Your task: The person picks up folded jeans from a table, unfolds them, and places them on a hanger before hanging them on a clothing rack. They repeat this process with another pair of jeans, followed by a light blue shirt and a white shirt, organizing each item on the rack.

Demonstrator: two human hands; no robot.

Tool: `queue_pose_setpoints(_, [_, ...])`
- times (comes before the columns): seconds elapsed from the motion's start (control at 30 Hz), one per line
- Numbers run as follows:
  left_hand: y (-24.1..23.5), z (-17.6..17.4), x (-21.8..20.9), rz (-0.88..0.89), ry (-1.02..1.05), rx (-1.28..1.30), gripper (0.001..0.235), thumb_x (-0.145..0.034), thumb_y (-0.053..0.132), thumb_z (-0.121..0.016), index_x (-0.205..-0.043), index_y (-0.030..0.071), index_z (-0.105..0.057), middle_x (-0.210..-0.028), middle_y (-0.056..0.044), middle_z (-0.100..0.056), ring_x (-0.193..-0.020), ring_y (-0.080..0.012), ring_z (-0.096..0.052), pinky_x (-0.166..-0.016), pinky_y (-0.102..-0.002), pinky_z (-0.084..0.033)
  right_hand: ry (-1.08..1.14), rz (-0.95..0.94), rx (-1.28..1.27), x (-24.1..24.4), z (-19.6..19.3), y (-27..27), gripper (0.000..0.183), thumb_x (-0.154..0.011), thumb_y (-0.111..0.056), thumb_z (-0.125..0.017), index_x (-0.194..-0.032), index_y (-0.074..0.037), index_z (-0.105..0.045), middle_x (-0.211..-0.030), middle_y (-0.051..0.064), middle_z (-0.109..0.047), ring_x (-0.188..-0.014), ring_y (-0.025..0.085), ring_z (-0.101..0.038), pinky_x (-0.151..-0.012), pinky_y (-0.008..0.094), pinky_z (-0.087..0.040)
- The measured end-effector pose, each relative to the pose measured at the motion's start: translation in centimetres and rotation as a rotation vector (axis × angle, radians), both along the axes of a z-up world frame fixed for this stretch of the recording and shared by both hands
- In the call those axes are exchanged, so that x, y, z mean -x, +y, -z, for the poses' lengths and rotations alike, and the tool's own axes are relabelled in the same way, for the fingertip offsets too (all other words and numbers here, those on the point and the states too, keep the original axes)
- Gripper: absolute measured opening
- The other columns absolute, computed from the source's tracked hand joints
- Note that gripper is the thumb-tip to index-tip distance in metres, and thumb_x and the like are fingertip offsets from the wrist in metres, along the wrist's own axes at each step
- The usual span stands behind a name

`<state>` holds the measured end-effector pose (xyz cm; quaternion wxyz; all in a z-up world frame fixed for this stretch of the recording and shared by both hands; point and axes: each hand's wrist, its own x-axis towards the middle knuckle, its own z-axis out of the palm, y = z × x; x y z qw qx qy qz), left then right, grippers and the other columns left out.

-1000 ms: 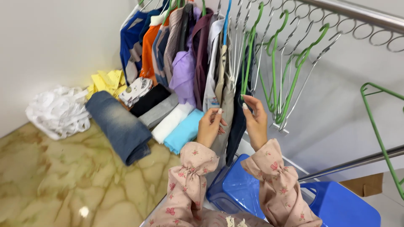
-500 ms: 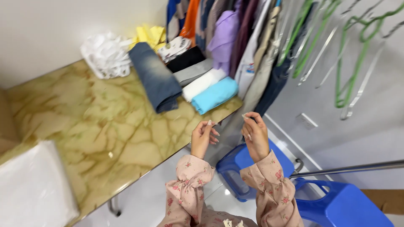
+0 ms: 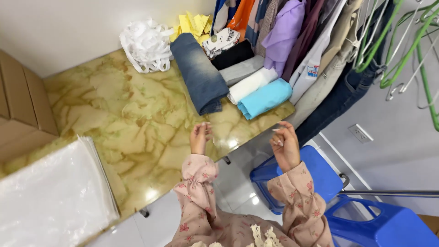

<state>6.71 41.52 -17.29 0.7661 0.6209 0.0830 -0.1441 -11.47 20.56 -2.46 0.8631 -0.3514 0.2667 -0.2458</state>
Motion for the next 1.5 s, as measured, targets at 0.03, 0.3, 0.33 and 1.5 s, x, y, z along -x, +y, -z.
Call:
queue_pose_setpoints(0.03, [0.7, 0.3, -1.5, 0.011, -0.002, -0.002, 0.021, -0.099, 0.033, -0.063, -0.106, 0.013, -0.067, -0.094, -0.003, -0.071, -0.08, -0.013, -0.069, -0.061, -0.024, -0.056, -0.002, 0.011, -0.002, -0.9, -0.4, 0.2, 0.03, -0.087, 0.006, -0.052, -0.109, -0.014, -0.054, -0.058, -0.009, -0.019, -0.046, 0.003, -0.028, -0.052, 0.017, -0.03])
queue_pose_setpoints(0.3, [-2.9, 2.2, -15.2, 0.167, -0.009, -0.5, 0.097, -0.075, 0.064, -0.086, -0.147, 0.024, -0.036, -0.146, -0.015, -0.036, -0.14, -0.0339, -0.044, -0.117, -0.046, -0.037, 0.014, 0.157, 0.081, -5.6, -3.6, 0.3, 0.042, -0.082, 0.008, -0.049, -0.118, -0.014, -0.047, -0.072, -0.007, -0.031, -0.059, 0.005, -0.034, -0.063, 0.021, -0.035])
queue_pose_setpoints(0.33, [-3.8, 2.1, -16.3, 0.197, -0.017, -0.496, 0.097, -0.075, 0.064, -0.086, -0.147, 0.024, -0.036, -0.146, -0.015, -0.036, -0.14, -0.0339, -0.044, -0.117, -0.046, -0.037, 0.015, 0.187, 0.084, -5.9, -3.4, 0.1, 0.042, -0.082, 0.008, -0.049, -0.118, -0.014, -0.047, -0.072, -0.007, -0.031, -0.059, 0.005, -0.034, -0.063, 0.021, -0.035])
queue_pose_setpoints(1.5, [7.0, -5.2, -1.7, 0.275, 0.531, -0.022, 0.105, -0.07, 0.052, -0.09, -0.152, 0.005, -0.044, -0.151, -0.027, -0.047, -0.14, -0.0414, -0.044, -0.116, -0.056, -0.034, 0.656, -0.554, 0.304, -15.3, 0.7, 12.2, 0.122, -0.08, -0.065, -0.076, -0.163, -0.006, -0.009, -0.163, 0.034, -0.006, -0.15, 0.054, -0.014, -0.118, 0.069, -0.01])
